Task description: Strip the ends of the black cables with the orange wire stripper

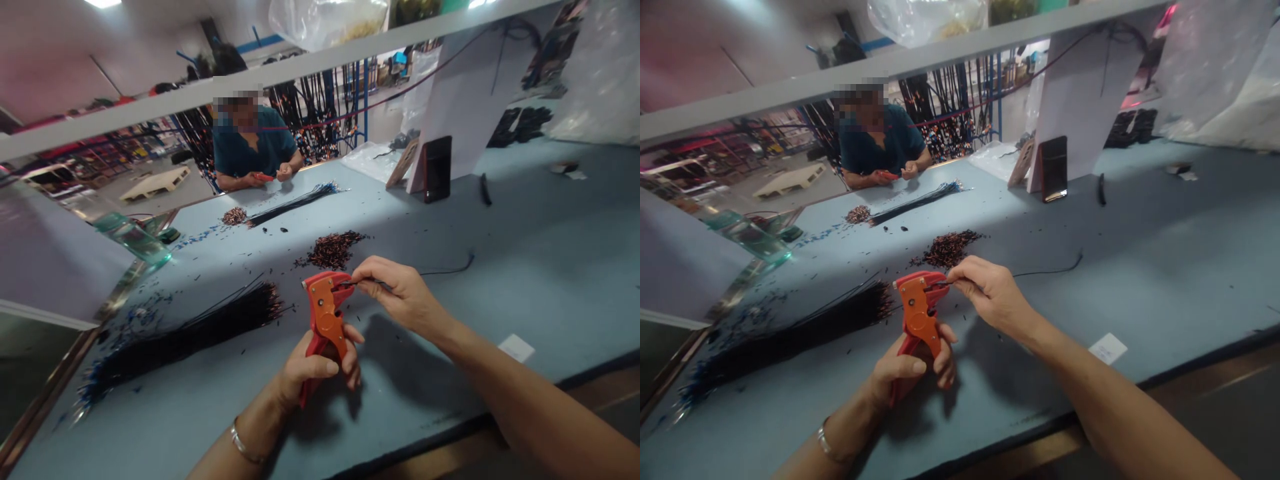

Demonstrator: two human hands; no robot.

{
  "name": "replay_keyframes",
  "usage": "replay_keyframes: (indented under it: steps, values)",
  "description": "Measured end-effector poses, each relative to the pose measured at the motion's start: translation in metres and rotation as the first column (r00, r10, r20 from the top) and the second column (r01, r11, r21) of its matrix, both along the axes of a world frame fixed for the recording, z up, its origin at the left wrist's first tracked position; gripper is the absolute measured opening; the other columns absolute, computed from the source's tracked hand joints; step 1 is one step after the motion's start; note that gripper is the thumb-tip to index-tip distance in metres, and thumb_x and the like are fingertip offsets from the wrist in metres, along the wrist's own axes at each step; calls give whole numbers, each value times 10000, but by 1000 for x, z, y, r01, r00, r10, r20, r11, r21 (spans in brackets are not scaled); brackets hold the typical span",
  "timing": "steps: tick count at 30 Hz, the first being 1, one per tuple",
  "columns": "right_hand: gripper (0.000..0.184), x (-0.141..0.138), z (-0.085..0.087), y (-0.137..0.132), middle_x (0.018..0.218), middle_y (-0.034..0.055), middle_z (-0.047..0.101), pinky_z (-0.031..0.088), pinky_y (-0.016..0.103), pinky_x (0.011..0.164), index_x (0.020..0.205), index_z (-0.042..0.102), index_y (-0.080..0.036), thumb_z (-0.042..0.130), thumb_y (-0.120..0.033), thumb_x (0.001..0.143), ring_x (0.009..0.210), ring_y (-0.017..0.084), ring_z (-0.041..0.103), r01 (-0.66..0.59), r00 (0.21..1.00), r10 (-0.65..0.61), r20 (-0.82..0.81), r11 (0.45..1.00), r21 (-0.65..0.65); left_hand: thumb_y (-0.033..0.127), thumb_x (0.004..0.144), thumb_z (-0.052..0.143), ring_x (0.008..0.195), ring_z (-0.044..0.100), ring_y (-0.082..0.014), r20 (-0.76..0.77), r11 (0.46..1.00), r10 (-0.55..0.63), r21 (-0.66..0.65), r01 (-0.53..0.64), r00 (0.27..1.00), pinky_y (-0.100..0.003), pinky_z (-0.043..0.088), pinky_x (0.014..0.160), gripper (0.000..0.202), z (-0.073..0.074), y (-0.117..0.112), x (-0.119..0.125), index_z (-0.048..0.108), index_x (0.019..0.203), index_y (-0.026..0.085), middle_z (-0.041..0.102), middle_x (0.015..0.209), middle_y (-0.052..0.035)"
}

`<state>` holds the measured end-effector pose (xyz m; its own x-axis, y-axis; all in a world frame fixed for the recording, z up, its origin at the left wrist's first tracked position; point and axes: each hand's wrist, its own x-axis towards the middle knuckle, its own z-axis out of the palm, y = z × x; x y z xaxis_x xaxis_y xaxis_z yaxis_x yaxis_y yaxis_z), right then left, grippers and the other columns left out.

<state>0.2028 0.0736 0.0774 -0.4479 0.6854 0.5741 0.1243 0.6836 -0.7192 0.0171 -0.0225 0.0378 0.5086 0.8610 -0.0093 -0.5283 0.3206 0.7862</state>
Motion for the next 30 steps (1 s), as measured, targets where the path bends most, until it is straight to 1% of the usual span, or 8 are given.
replay_keyframes:
  steps: [7, 13, 16, 19, 25, 30]
  values:
    - [132, -1, -1, 1, 837, 25, 638, 473, 257, 702, 855, 654, -200, 546, -161, 922, 777, 137, 602, 4, 1000, -4, -29, 1000, -4, 214, 669, 673, 611, 593, -167, -5, 1000, -7, 9, 7, 1000, -346, 470, 660, 448, -1, -1, -1, 614, 1094, 85, 571, 713, -19]
    - [119, -1, 1, -1, 807, 19, 644, 460, 246, 676, 831, 641, -193, 558, -147, 903, 739, 132, 597, 31, 1000, -31, 5, 1000, -5, 257, 695, 706, 612, 604, -172, -50, 1000, 13, 18, -12, 999, -338, 471, 651, 430, -1, -2, 0, 618, 1082, 92, 596, 709, -23]
    - [116, -1, 3, -2, 797, 18, 638, 453, 248, 667, 826, 636, -191, 558, -157, 904, 723, 132, 587, 40, 999, -39, 24, 999, -12, 271, 726, 717, 592, 603, -163, -68, 1000, 17, 27, -15, 998, -320, 474, 620, 374, -4, -2, 0, 619, 1044, 100, 600, 686, -22]
    - [123, 0, 4, -2, 801, 21, 634, 448, 248, 662, 828, 634, -189, 548, -167, 913, 722, 133, 582, 37, 999, -36, 34, 999, -11, 280, 748, 720, 567, 597, -152, -67, 1000, 5, 15, -4, 998, -302, 475, 591, 318, -5, -2, -1, 619, 992, 103, 597, 658, -19]
    - [122, 0, 2, -1, 807, 20, 622, 435, 235, 675, 841, 620, -182, 539, -142, 923, 738, 126, 571, 38, 999, -39, 29, 999, 24, 283, 731, 738, 548, 596, -146, -55, 1000, 14, -17, -15, 998, -289, 480, 569, 315, -2, -2, 1, 619, 951, 92, 598, 635, -21]
    - [127, 0, 0, 0, 811, 19, 619, 439, 237, 678, 849, 621, -193, 534, -142, 927, 743, 129, 573, 26, 1000, -26, 3, 999, 37, 302, 729, 746, 498, 581, -136, -82, 999, 14, -40, -18, 997, -276, 477, 528, 314, -2, -3, 1, 606, 917, 94, 587, 600, -12]
